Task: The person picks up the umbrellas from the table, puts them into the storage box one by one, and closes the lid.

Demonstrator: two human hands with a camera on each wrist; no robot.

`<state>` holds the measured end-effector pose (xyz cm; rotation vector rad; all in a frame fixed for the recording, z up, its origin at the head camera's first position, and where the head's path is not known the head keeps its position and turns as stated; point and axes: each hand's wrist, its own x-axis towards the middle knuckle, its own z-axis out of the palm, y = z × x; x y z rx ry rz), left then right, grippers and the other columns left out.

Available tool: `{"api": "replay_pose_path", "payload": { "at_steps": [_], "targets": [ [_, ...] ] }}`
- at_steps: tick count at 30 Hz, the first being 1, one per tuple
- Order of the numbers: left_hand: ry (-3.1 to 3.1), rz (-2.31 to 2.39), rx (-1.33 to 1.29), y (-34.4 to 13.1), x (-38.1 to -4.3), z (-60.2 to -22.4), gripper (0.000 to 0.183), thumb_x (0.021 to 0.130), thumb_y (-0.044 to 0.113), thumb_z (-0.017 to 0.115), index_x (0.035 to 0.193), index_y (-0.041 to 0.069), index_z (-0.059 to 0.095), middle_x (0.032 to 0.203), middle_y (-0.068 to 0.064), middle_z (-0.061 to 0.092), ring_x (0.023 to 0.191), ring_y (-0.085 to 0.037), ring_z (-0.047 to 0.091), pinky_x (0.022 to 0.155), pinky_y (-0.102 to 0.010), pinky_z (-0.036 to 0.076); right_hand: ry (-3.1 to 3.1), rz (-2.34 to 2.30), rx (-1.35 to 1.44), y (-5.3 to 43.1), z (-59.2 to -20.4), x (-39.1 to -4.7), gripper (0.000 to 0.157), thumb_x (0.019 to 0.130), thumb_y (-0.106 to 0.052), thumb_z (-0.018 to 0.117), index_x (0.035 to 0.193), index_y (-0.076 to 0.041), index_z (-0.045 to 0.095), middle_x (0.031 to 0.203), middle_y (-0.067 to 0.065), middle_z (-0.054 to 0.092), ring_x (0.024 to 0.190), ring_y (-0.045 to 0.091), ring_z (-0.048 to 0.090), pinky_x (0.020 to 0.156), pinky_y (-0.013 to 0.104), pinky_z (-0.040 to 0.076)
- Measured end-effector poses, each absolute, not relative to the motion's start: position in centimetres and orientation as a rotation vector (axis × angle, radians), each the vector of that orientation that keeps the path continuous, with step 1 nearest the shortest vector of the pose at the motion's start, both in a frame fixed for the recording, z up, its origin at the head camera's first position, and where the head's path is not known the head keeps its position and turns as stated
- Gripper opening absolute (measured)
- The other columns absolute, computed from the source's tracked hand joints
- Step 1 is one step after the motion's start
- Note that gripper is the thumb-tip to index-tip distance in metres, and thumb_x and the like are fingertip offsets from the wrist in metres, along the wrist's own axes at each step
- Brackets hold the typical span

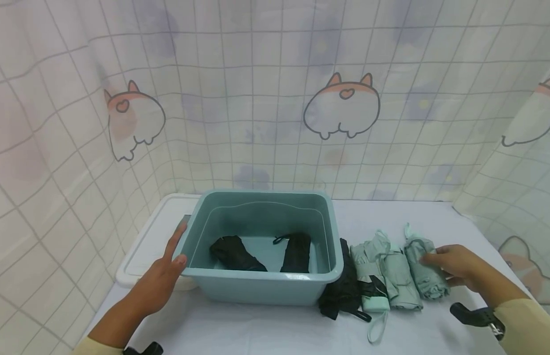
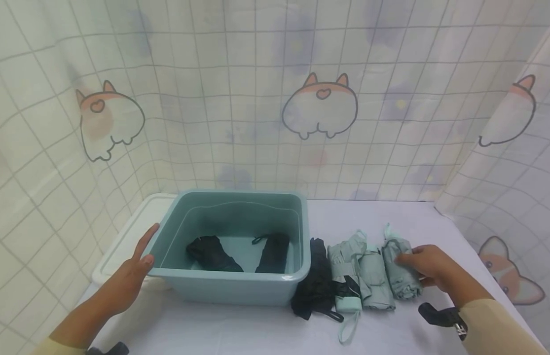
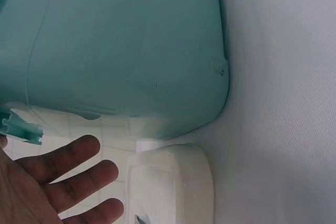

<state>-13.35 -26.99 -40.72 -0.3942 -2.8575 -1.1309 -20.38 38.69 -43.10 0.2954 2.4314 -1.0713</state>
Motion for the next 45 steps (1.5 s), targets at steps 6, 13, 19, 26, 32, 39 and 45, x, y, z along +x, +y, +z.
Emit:
{"api": "replay_pose_path", "payload": {
  "at_steps": [6, 13, 19, 26, 32, 39, 45],
  "targets": [
    [-2.864, -1.131, -0.391, -26.9, -13.3, -40.5, 0.062, 0.112, 0.041, 0.025, 0.164, 0.038, -0.008, 0.149, -0.033, 0.041, 0.124, -0.054, 0.051, 0.090, -0.076, 0.041, 2.376, -1.144, 0.282, 40.0, -43.0, -20.5, 0.109, 0.100, -0.052, 0.061, 0.145, 0.031, 0.006, 0.146, 0.051, 0.022, 0.131, 0.067, 0.032, 0.098, 0.060, 0.046],
    [-2.865, -1.136, -0.389, -26.9, -13.3, -40.6, 0.061, 0.112, 0.039, 0.025, 0.163, 0.040, -0.008, 0.150, -0.032, 0.039, 0.125, -0.054, 0.050, 0.091, -0.077, 0.040, 2.315, -1.221, 0.276, 40.8, -42.2, -20.5, 0.109, 0.102, -0.053, 0.056, 0.146, 0.029, 0.000, 0.150, 0.049, 0.016, 0.136, 0.067, 0.023, 0.104, 0.060, 0.041],
    [-2.866, -1.131, -0.390, -27.0, -13.4, -40.6, 0.061, 0.112, 0.041, 0.025, 0.164, 0.040, -0.008, 0.151, -0.032, 0.039, 0.126, -0.055, 0.050, 0.091, -0.077, 0.040, 2.281, -1.282, 0.262, 40.7, -41.6, -20.5, 0.109, 0.104, -0.052, 0.055, 0.147, 0.027, -0.006, 0.151, 0.046, 0.021, 0.138, 0.064, 0.027, 0.104, 0.058, 0.042],
    [-2.860, -1.130, -0.397, -27.1, -13.5, -40.7, 0.061, 0.111, 0.042, 0.025, 0.163, 0.042, -0.008, 0.151, -0.032, 0.039, 0.125, -0.055, 0.050, 0.090, -0.077, 0.041, 2.256, -1.353, 0.237, 40.2, -40.9, -20.4, 0.107, 0.104, -0.048, 0.057, 0.149, 0.025, -0.007, 0.148, 0.042, 0.030, 0.137, 0.060, 0.035, 0.102, 0.056, 0.046],
    [-2.868, -1.143, -0.385, -27.1, -13.4, -40.7, 0.062, 0.112, 0.039, 0.026, 0.163, 0.041, -0.008, 0.153, -0.031, 0.037, 0.127, -0.055, 0.049, 0.091, -0.077, 0.040, 2.254, -1.398, 0.193, 39.7, -40.3, -20.2, 0.101, 0.106, -0.045, 0.054, 0.150, 0.025, -0.003, 0.148, 0.040, 0.034, 0.136, 0.057, 0.039, 0.100, 0.051, 0.049],
    [-2.872, -1.145, -0.376, -27.0, -13.4, -40.7, 0.062, 0.112, 0.040, 0.026, 0.162, 0.045, -0.009, 0.154, -0.031, 0.036, 0.128, -0.055, 0.048, 0.091, -0.077, 0.041, 2.267, -1.439, 0.155, 39.1, -39.7, -20.2, 0.093, 0.107, -0.042, 0.053, 0.150, 0.024, 0.004, 0.144, 0.033, 0.043, 0.127, 0.043, 0.055, 0.097, 0.047, 0.052],
    [-2.870, -1.155, -0.377, -27.0, -13.4, -40.7, 0.062, 0.112, 0.040, 0.026, 0.162, 0.045, -0.010, 0.155, -0.032, 0.033, 0.129, -0.057, 0.047, 0.091, -0.077, 0.040, 2.279, -1.448, 0.141, 38.8, -39.3, -20.3, 0.091, 0.107, -0.043, 0.053, 0.150, 0.023, 0.008, 0.143, 0.030, 0.045, 0.128, 0.045, 0.054, 0.098, 0.046, 0.052]
  ]
}}
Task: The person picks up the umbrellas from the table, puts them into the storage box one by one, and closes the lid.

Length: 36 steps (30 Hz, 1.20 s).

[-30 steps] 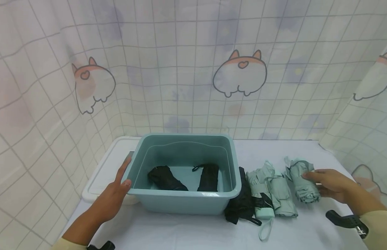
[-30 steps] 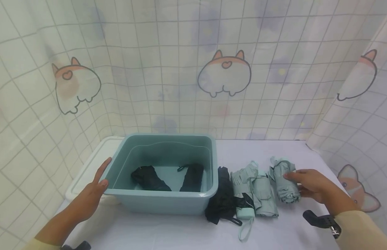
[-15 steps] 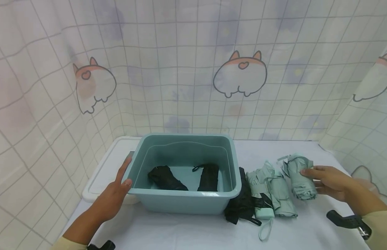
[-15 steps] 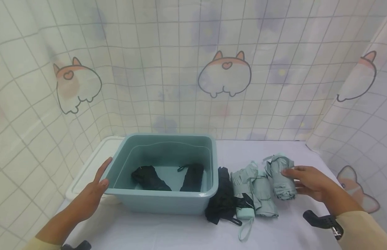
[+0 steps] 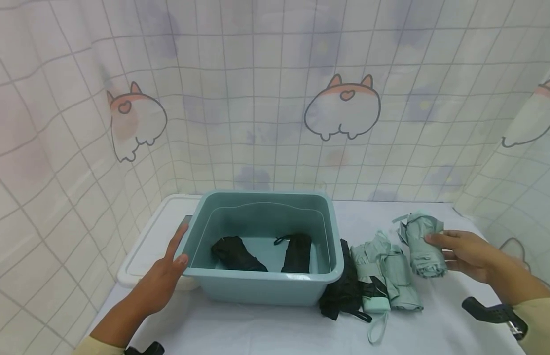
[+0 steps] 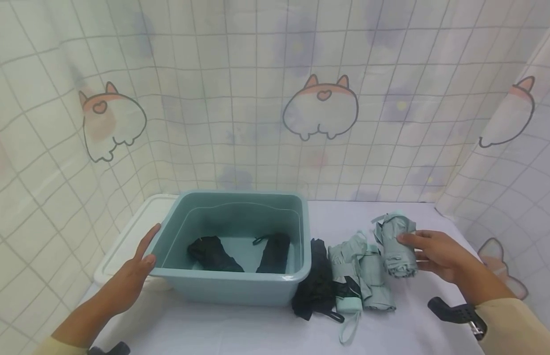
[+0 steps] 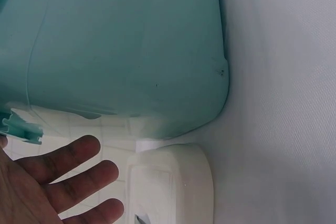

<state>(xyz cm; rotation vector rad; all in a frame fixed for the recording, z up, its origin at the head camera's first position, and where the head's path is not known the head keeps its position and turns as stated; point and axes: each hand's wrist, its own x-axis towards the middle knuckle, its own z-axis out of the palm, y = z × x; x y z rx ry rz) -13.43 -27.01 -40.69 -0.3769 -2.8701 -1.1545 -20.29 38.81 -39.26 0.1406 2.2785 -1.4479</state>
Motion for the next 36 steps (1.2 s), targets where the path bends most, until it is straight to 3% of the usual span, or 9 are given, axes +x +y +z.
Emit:
{"api": "replay_pose_path", "payload": {
  "at_steps": [6, 13, 19, 36],
  "targets": [
    [-2.866, -1.146, -0.382, -27.0, -13.4, -40.7, 0.062, 0.112, 0.039, 0.027, 0.162, 0.044, -0.010, 0.155, -0.032, 0.034, 0.128, -0.057, 0.047, 0.091, -0.077, 0.040, 2.290, -1.460, 0.121, 38.3, -38.8, -20.4, 0.090, 0.108, -0.043, 0.052, 0.150, 0.024, 0.008, 0.145, 0.032, 0.042, 0.132, 0.049, 0.049, 0.097, 0.044, 0.052],
    [-2.861, -1.141, -0.388, -27.0, -13.4, -40.7, 0.063, 0.112, 0.039, 0.028, 0.162, 0.044, -0.010, 0.154, -0.032, 0.034, 0.128, -0.057, 0.048, 0.091, -0.077, 0.041, 2.318, -1.462, 0.102, 37.4, -37.7, -20.4, 0.089, 0.108, -0.044, 0.051, 0.151, 0.022, 0.011, 0.141, 0.027, 0.048, 0.125, 0.040, 0.058, 0.095, 0.042, 0.054],
    [-2.851, -1.139, -0.395, -26.9, -13.3, -40.6, 0.063, 0.112, 0.038, 0.028, 0.163, 0.042, -0.009, 0.154, -0.032, 0.036, 0.127, -0.057, 0.049, 0.091, -0.077, 0.041, 2.332, -1.472, 0.047, 36.5, -37.1, -20.4, 0.086, 0.108, -0.044, 0.051, 0.152, 0.019, 0.013, 0.146, 0.031, 0.041, 0.135, 0.053, 0.044, 0.097, 0.043, 0.052],
    [-2.851, -1.129, -0.401, -26.8, -13.2, -40.6, 0.063, 0.112, 0.041, 0.027, 0.163, 0.042, -0.010, 0.153, -0.032, 0.036, 0.126, -0.056, 0.049, 0.091, -0.077, 0.040, 2.325, -1.514, -0.030, 34.5, -35.0, -20.4, 0.080, 0.109, -0.041, 0.048, 0.153, 0.017, 0.015, 0.147, 0.027, 0.040, 0.137, 0.047, 0.044, 0.096, 0.039, 0.053]
  ]
}}
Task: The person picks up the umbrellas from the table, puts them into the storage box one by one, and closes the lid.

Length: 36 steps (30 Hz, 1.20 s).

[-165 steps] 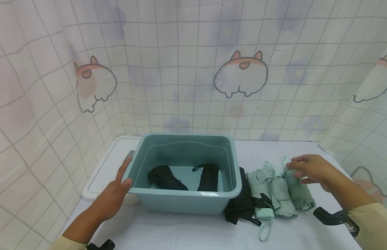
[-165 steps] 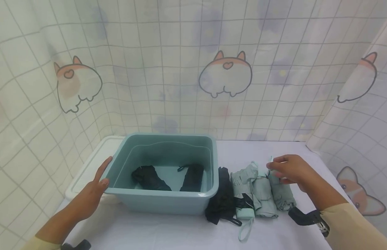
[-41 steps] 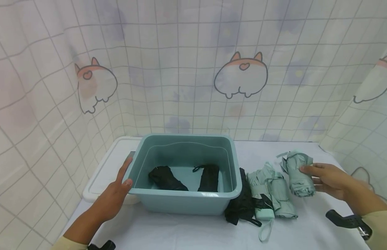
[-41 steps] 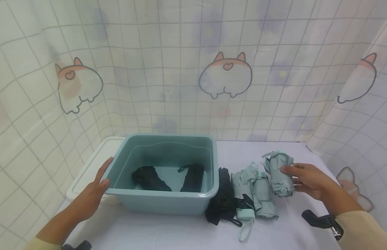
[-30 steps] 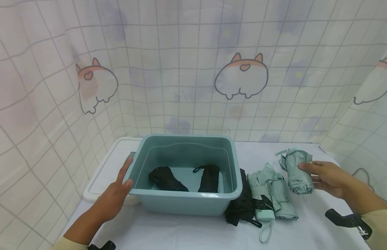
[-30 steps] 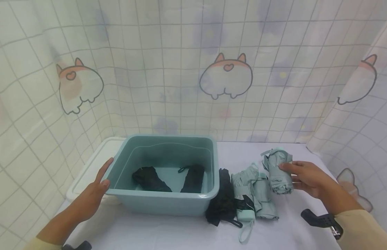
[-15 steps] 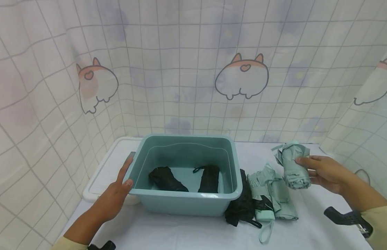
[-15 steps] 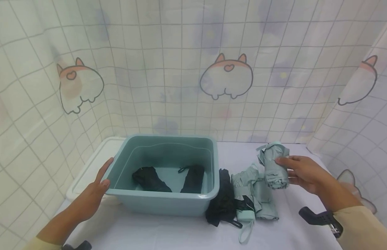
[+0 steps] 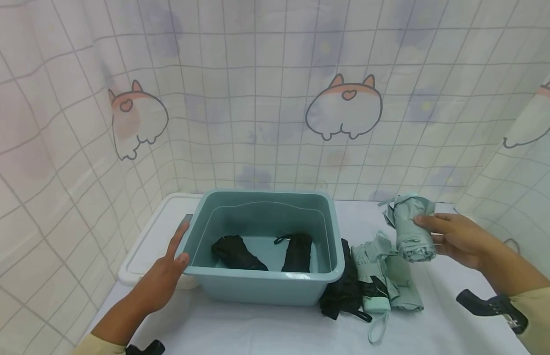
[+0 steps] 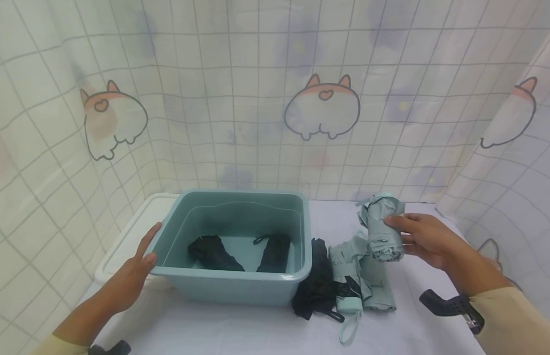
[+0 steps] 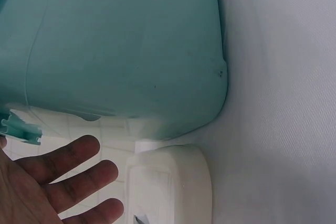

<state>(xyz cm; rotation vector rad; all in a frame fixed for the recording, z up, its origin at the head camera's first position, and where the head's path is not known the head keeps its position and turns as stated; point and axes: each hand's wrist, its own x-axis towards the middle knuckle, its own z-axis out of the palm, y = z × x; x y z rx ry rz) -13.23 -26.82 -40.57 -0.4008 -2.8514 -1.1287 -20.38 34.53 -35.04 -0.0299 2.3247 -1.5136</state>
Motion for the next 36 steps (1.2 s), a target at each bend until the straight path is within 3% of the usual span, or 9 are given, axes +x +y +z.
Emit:
{"api": "replay_pose_path", "payload": {
  "at_steps": [9, 17, 28, 36],
  "targets": [
    [-2.854, -1.118, -0.392, -26.9, -13.3, -40.6, 0.063, 0.111, 0.044, 0.026, 0.163, 0.042, -0.010, 0.153, -0.031, 0.036, 0.126, -0.055, 0.049, 0.091, -0.077, 0.040, 2.286, -1.576, -0.047, 33.8, -34.3, -20.3, 0.074, 0.109, -0.036, 0.051, 0.152, 0.015, 0.019, 0.132, 0.013, 0.053, 0.115, 0.016, 0.062, 0.093, 0.035, 0.054],
    [-2.869, -1.120, -0.377, -26.8, -13.3, -40.5, 0.063, 0.112, 0.041, 0.027, 0.162, 0.043, -0.010, 0.154, -0.031, 0.035, 0.127, -0.056, 0.048, 0.091, -0.078, 0.039, 2.288, -1.584, -0.042, 32.9, -33.8, -20.3, 0.078, 0.108, -0.039, 0.052, 0.155, 0.013, 0.017, 0.140, 0.022, 0.046, 0.119, 0.023, 0.060, 0.093, 0.036, 0.054],
    [-2.850, -1.146, -0.403, -26.9, -13.3, -40.8, 0.062, 0.111, 0.046, 0.025, 0.162, 0.043, -0.010, 0.154, -0.031, 0.036, 0.128, -0.055, 0.049, 0.091, -0.077, 0.040, 2.242, -1.673, -0.083, 31.3, -33.1, -19.9, 0.076, 0.108, -0.035, 0.054, 0.155, 0.013, 0.018, 0.134, 0.014, 0.050, 0.114, 0.019, 0.062, 0.093, 0.035, 0.054],
    [-2.842, -1.148, -0.404, -26.9, -13.3, -40.8, 0.061, 0.112, 0.044, 0.025, 0.162, 0.044, -0.009, 0.156, -0.030, 0.034, 0.129, -0.055, 0.048, 0.091, -0.077, 0.040, 2.244, -1.652, -0.117, 30.2, -32.7, -20.0, 0.078, 0.108, -0.037, 0.053, 0.155, 0.013, 0.016, 0.144, 0.023, 0.042, 0.126, 0.028, 0.055, 0.095, 0.037, 0.053]
  ]
}}
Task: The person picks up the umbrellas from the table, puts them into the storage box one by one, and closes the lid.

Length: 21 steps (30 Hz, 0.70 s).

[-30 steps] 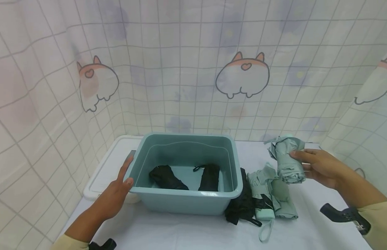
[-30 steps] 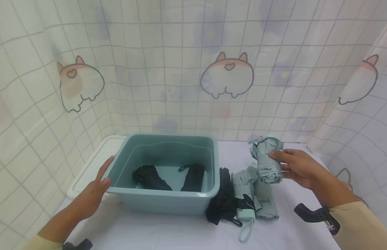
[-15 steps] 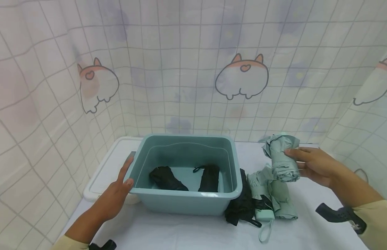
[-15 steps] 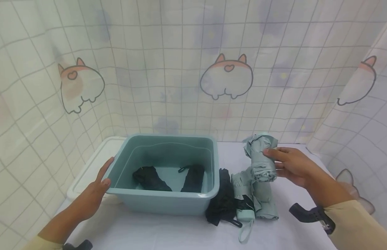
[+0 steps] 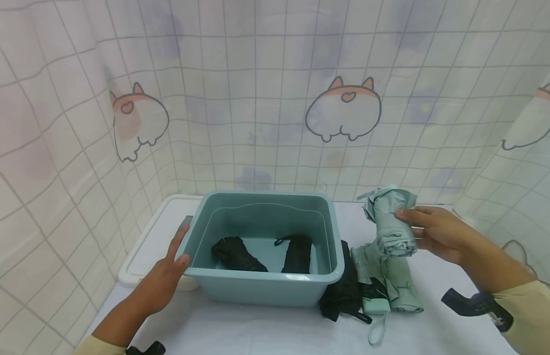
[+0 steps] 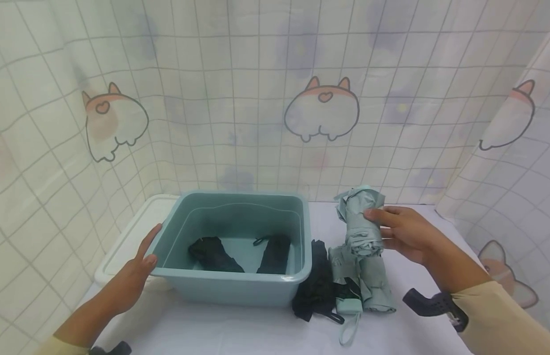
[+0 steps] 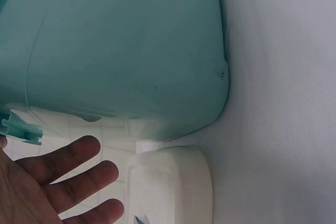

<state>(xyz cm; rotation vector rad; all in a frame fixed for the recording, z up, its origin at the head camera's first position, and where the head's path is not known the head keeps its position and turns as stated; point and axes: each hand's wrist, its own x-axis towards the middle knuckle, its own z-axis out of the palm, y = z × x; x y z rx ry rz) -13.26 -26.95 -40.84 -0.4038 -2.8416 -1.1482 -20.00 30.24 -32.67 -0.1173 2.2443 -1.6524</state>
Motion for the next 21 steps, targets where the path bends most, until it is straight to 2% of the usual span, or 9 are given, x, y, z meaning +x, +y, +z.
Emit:
{"api": "replay_pose_path", "payload": {
  "at_steps": [6, 14, 21],
  "targets": [
    [-2.833, -1.147, -0.417, -26.8, -13.2, -40.7, 0.062, 0.112, 0.042, 0.026, 0.163, 0.042, -0.009, 0.157, -0.030, 0.032, 0.129, -0.056, 0.047, 0.092, -0.077, 0.039, 2.215, -1.671, -0.148, 29.5, -32.2, -20.0, 0.081, 0.109, -0.037, 0.052, 0.157, 0.014, 0.010, 0.154, 0.027, 0.030, 0.135, 0.038, 0.046, 0.096, 0.034, 0.052],
    [-2.836, -1.147, -0.413, -26.8, -13.2, -40.7, 0.062, 0.112, 0.042, 0.026, 0.163, 0.042, -0.009, 0.155, -0.031, 0.035, 0.128, -0.055, 0.048, 0.091, -0.077, 0.040, 2.177, -1.700, -0.158, 28.4, -31.7, -20.0, 0.084, 0.109, -0.037, 0.052, 0.158, 0.013, 0.007, 0.158, 0.028, 0.026, 0.142, 0.045, 0.036, 0.098, 0.034, 0.050],
    [-2.827, -1.158, -0.427, -26.9, -13.3, -40.8, 0.061, 0.112, 0.042, 0.025, 0.163, 0.042, -0.009, 0.155, -0.031, 0.034, 0.129, -0.056, 0.048, 0.092, -0.077, 0.039, 2.172, -1.704, -0.162, 27.3, -31.3, -20.1, 0.086, 0.108, -0.036, 0.054, 0.159, 0.011, 0.003, 0.159, 0.029, 0.024, 0.145, 0.051, 0.028, 0.107, 0.048, 0.042]
  ]
}}
